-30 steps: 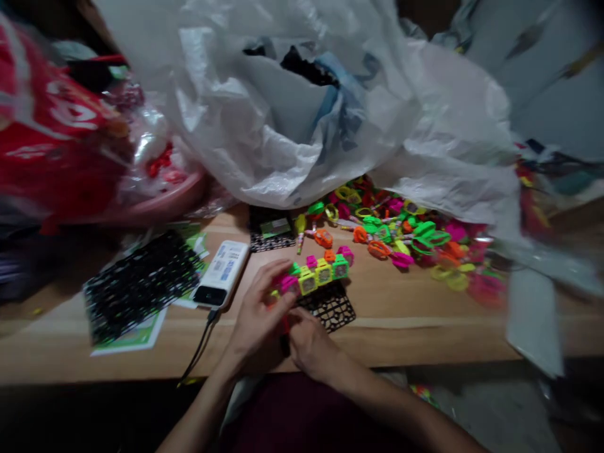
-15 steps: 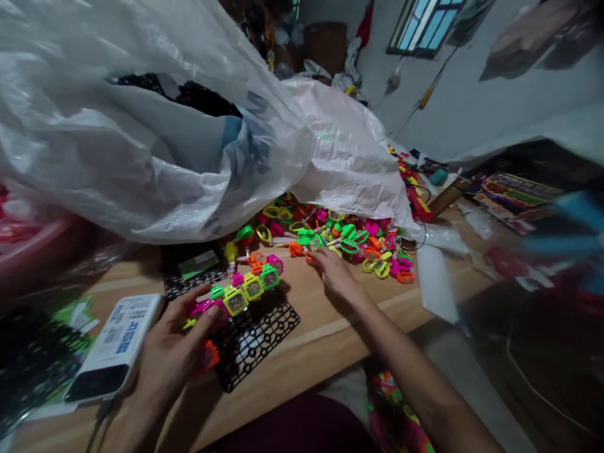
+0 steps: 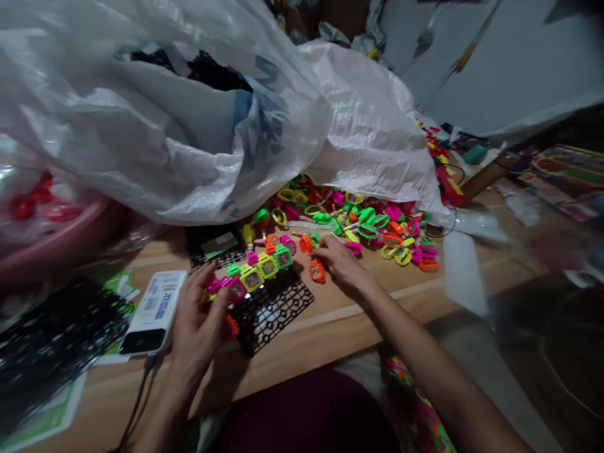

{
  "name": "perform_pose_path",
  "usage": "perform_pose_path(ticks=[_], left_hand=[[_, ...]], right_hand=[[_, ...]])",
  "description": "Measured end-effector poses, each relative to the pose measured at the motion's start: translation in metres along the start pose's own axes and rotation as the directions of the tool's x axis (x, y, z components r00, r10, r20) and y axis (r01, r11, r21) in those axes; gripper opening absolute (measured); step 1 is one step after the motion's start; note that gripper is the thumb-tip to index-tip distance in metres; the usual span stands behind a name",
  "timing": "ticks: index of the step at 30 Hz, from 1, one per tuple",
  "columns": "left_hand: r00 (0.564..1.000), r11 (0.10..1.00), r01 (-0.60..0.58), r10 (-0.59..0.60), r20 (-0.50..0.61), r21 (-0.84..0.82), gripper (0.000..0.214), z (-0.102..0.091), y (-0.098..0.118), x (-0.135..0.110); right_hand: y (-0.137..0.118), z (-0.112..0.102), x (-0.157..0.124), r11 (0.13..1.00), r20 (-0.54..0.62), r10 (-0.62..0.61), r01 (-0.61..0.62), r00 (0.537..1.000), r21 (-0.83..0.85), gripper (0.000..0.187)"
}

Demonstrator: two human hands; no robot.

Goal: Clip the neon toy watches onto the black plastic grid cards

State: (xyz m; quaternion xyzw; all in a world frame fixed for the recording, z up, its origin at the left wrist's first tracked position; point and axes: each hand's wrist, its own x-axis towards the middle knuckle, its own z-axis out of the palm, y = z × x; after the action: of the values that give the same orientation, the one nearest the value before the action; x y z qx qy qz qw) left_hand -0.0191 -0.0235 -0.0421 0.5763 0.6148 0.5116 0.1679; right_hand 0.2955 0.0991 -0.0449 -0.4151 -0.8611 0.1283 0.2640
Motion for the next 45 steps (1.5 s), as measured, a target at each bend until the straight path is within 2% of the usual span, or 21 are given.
perform_pose_path(ticks=[3,4,6,9,12,16,20,22,26,29,32,35,38,40,42,45], left_hand=[[0.999,0.999,-0.030,0.029,-0.033,-0.022,0.049,0.003,0.001,-0.005],[0.999,0.999,-0.040,0.039,-0.033,-0.026,0.048,0.004,0.001,-0.005],[0.998,0.999,-0.046,0.045,-0.032,-0.027,0.046,0.003,0.003,-0.006],[0.999,0.999,-0.034,0.034,-0.031,-0.017,0.044,0.001,0.005,-0.007],[0.999,0.999,-0.040,0.040,-0.028,0.008,0.045,0.001,0.004,-0.007],[0.996,0.996,-0.074,0.076,-0.037,0.054,0.046,0.001,0.003,-0.008],[0.994,0.991,-0.108,0.109,-0.008,0.085,0.047,0.000,0.008,-0.014],[0.993,0.989,-0.115,0.114,0.012,0.092,0.049,0.000,0.010,-0.017],[0.987,0.982,-0.156,0.150,0.062,0.107,0.054,-0.001,0.010,-0.018],[0.986,0.976,-0.166,0.161,0.049,0.140,0.060,-0.001,0.008,-0.014],[0.987,0.967,-0.162,0.162,0.015,0.195,0.058,0.001,0.010,-0.011],[0.976,0.943,-0.215,0.217,0.020,0.253,0.059,0.004,0.015,-0.011],[0.963,0.927,-0.267,0.265,0.043,0.263,0.058,0.006,0.017,-0.010],[0.965,0.932,-0.261,0.259,0.042,0.252,0.056,0.006,0.016,-0.010],[0.968,0.936,-0.249,0.247,0.043,0.249,0.055,0.006,0.014,-0.010],[0.968,0.930,-0.253,0.245,0.063,0.266,0.053,0.006,0.012,-0.013]], right_hand=[[-0.015,0.000,-0.014,0.981,-0.103,0.070,-0.050,0.992,0.186,0.023],[-0.023,0.002,-0.019,0.960,-0.106,0.104,-0.073,0.989,0.270,0.022],[-0.045,0.015,-0.028,0.887,-0.029,0.172,-0.142,0.985,0.439,0.018],[-0.086,0.050,-0.033,0.740,0.136,0.171,-0.218,0.976,0.637,0.023],[-0.120,0.089,-0.025,0.682,0.153,0.098,-0.178,0.983,0.709,0.018],[-0.134,0.118,-0.016,0.733,0.081,0.089,-0.121,0.993,0.669,0.009],[-0.133,0.128,-0.020,0.882,-0.003,-0.049,0.045,0.999,0.470,0.035],[-0.133,0.135,-0.023,0.923,-0.029,-0.094,0.098,0.995,0.372,0.045],[-0.142,0.148,-0.021,0.958,-0.011,-0.147,0.145,0.989,0.245,0.044],[-0.143,0.137,-0.016,0.938,0.043,-0.224,0.203,0.974,0.282,0.040],[-0.129,0.102,-0.015,0.905,0.051,-0.237,0.202,0.970,0.375,0.026],[-0.097,0.059,-0.013,0.956,-0.059,-0.043,0.059,0.997,0.289,0.013],[-0.054,0.033,-0.007,0.980,-0.176,0.182,-0.164,0.967,0.115,0.011],[-0.028,0.028,-0.004,0.950,-0.161,0.305,-0.289,0.939,0.116,0.030],[-0.012,0.031,-0.006,0.910,-0.098,0.380,-0.352,0.920,0.221,0.039],[-0.016,0.038,-0.019,0.850,-0.074,0.367,-0.302,0.927,0.431,0.019]])
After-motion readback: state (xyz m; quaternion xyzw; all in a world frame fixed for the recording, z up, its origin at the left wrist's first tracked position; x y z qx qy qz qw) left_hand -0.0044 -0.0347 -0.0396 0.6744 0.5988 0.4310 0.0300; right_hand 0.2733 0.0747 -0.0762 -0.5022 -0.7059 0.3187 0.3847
